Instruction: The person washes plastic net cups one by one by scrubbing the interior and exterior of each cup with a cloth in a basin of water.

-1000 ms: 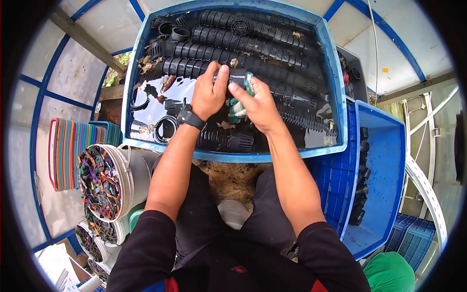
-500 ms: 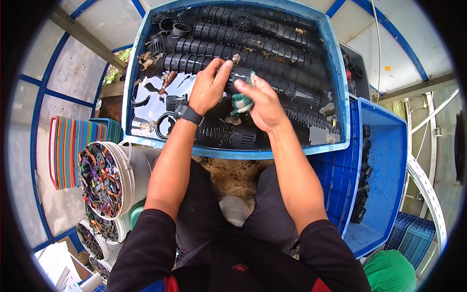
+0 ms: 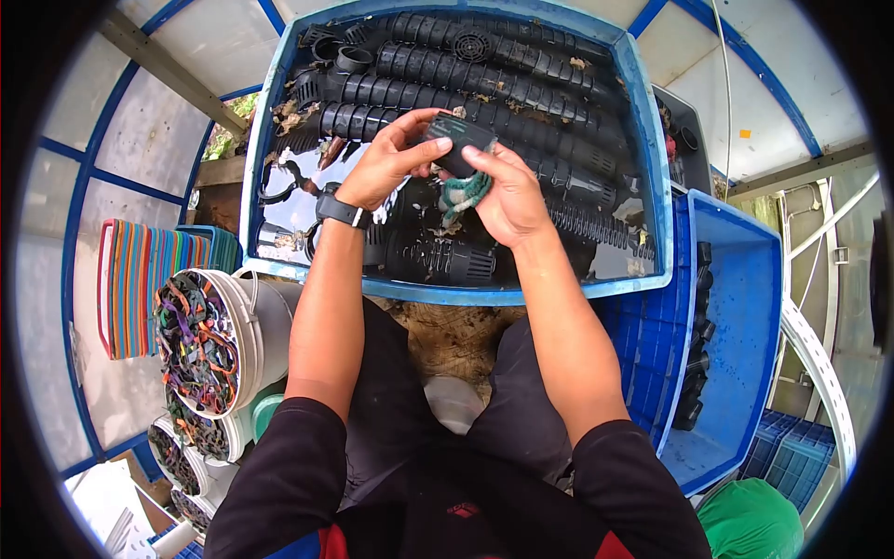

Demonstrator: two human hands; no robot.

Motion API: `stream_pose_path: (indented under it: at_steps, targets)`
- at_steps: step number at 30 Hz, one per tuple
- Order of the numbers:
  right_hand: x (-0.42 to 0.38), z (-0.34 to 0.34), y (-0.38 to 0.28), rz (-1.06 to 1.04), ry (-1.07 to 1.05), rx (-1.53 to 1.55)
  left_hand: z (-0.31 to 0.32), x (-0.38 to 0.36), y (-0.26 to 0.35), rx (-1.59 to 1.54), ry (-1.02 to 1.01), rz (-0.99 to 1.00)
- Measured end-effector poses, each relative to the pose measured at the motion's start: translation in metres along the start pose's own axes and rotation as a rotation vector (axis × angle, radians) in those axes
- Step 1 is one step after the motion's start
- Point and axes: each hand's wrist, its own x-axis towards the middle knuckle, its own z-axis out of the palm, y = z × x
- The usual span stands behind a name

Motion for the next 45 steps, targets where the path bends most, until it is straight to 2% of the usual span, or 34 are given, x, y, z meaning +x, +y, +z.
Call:
stream_pose_path:
  at_steps: [2, 3, 4, 5, 6, 8, 10, 11, 12, 14, 15, 16, 18, 20, 22, 24, 28, 29, 30, 32, 34, 36, 41, 45]
  targets:
    - [-0.006, 0.007, -0.001, 0.003, -0.107, 0.007, 0.002, 0.007, -0.011, -0.061, 0.041, -0.025]
    - [-0.007, 0.005, 0.005, -0.086, -0.112, -0.302, 0.004, 0.008, -0.011, -0.005, 0.031, -0.001]
    - [-0.007, 0.005, 0.011, -0.175, -0.115, -0.615, 0.008, 0.010, -0.012, 0.022, 0.106, -0.007]
    - [-0.011, 0.005, 0.017, -0.259, -0.073, -0.800, 0.012, 0.008, -0.012, -0.036, 0.180, -0.038]
    - [-0.007, 0.005, 0.023, -0.568, -0.139, -1.042, 0.020, 0.004, -0.003, -0.093, 0.255, -0.068]
    - [-0.009, 0.001, 0.024, -0.605, -0.158, -1.331, 0.013, 0.004, -0.007, -0.141, 0.247, -0.253]
    - [-0.010, 0.003, 0.023, -0.614, -0.169, -1.409, 0.007, 0.002, -0.001, -0.216, 0.237, -0.355]
    - [-0.010, 0.006, 0.023, -0.625, -0.186, -1.489, 0.008, -0.002, 0.001, -0.311, 0.246, -0.343]
    - [-0.009, 0.008, 0.022, -0.632, -0.188, -1.486, 0.003, 0.002, -0.003, -0.341, 0.314, -0.309]
    - [-0.006, 0.013, 0.019, -0.871, -0.035, -1.284, -0.019, 0.012, -0.016, -0.418, 0.434, -0.248]
    - [-0.005, 0.012, 0.017, -1.031, 0.104, -1.289, -0.023, 0.012, -0.010, -0.517, 0.383, -0.189]
    - [-0.007, 0.009, 0.015, -1.024, 0.243, -1.262, -0.030, 0.009, -0.004, -0.641, 0.308, -0.153]
    - [-0.010, 0.001, 0.007, -0.729, 0.361, -0.928, -0.023, 0.003, 0.001, -0.781, 0.217, -0.094]
    - [-0.006, -0.013, 0.004, -0.507, 0.379, -0.608, -0.025, 0.005, -0.010, -0.829, 0.172, -0.073]
    - [-0.001, -0.010, 0.004, -0.525, 0.400, -0.560, -0.026, 0.006, -0.014, -0.870, 0.126, -0.055]
    - [0.001, -0.015, 0.004, -0.459, 0.428, -0.496, -0.025, 0.007, -0.017, -0.909, 0.037, -0.035]
    - [0.005, -0.019, 0.007, -0.403, 0.432, -0.464, -0.021, 0.004, -0.014, -0.917, 0.018, -0.061]
    - [0.005, -0.020, 0.007, -0.402, 0.431, -0.464, -0.023, 0.004, -0.011, -0.909, -0.152, 0.005]
    - [0.005, -0.021, 0.008, -0.367, 0.431, -0.419, -0.019, 0.002, -0.005, -0.909, -0.149, 0.006]
    - [0.006, -0.019, 0.008, -0.333, 0.430, -0.375, -0.007, -0.001, 0.007, -0.872, 0.127, -0.084]
    - [0.004, -0.015, 0.007, -0.298, 0.430, -0.283, -0.008, 0.000, 0.009, -0.901, 0.097, -0.083]
    - [0.003, -0.015, 0.006, -0.293, 0.429, -0.278, -0.005, -0.002, 0.011, -0.791, 0.168, -0.113]
    - [0.001, -0.015, 0.003, -0.287, 0.383, -0.265, -0.003, -0.002, 0.014, -0.814, 0.160, -0.153]
    - [0.003, -0.019, 0.006, -0.272, 0.391, -0.229, -0.003, -0.002, 0.010, -0.831, 0.155, -0.117]
